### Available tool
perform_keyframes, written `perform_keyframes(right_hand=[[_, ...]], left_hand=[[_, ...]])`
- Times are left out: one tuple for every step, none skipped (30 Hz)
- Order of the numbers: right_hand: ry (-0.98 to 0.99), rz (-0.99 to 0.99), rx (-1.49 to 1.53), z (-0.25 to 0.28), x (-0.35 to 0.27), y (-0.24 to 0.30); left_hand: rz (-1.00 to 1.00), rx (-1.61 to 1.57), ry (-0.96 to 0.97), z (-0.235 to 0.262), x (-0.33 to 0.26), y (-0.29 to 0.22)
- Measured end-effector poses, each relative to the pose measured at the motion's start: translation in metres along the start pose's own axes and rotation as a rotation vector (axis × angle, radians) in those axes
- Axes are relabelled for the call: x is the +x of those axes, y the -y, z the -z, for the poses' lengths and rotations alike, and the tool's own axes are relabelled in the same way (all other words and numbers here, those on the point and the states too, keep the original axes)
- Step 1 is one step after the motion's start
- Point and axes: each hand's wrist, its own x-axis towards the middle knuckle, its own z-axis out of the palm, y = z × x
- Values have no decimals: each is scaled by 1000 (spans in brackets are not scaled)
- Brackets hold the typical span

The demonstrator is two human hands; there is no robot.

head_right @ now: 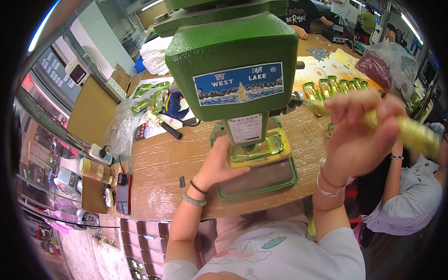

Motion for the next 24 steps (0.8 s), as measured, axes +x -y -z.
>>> perform_keyframes(right_hand=[[-27,57,6,0,-11,-2],[-24,59,8,0,-18,-2],[-33,93,-3,1,-24,-1],[-43,128,-13,2,-27,-3],[-42,127,-16,3,-29,-3],[-35,143,-15,4,-31,-4],[-27,159,-13,6,-33,-4],[-13,173,-9,9,-35,-4],[-11,179,-10,9,-38,-3],[-27,187,-42,9,-41,-2],[-44,194,-70,8,-42,-2],[-23,191,-69,8,-40,-3],[-24,198,-68,8,-35,-3],[37,154,-31,10,-27,-4],[97,101,12,8,-19,-6],[83,35,104,4,-8,-8],[85,38,97,1,8,-7],[95,-42,66,-1,24,-5],[103,-122,36,-2,36,-5],[102,-121,34,-4,44,-9],[117,-134,26,-4,51,-12],[132,-148,17,-5,54,-14],[130,-147,14,-6,54,-15],[115,-147,30,-6,53,-15]], left_hand=[[21,7,1,1,-2,1],[20,8,-3,1,-2,2],[10,-1,-7,1,-2,1],[0,-9,-11,2,-2,2],[0,-12,-10,3,-1,0],[27,-22,10,4,-1,-1],[55,-31,29,5,-1,-2],[49,-30,27,5,0,-2],[38,-27,24,5,0,-2],[27,-23,20,5,0,-3],[22,-19,18,5,0,-3],[20,-13,16,5,0,-3],[18,-6,15,5,0,-4],[12,-2,11,6,1,-3],[15,-4,7,6,-2,-2],[20,-6,2,7,-4,-1],[14,-11,3,7,-2,-2],[6,-3,6,8,-2,-4],[-2,5,10,9,-2,-6],[-5,5,12,11,-2,-6],[14,1,20,13,-2,-7],[32,-3,28,15,-3,-8],[30,-4,31,18,-3,-9],[50,-6,40,20,-3,-9]])
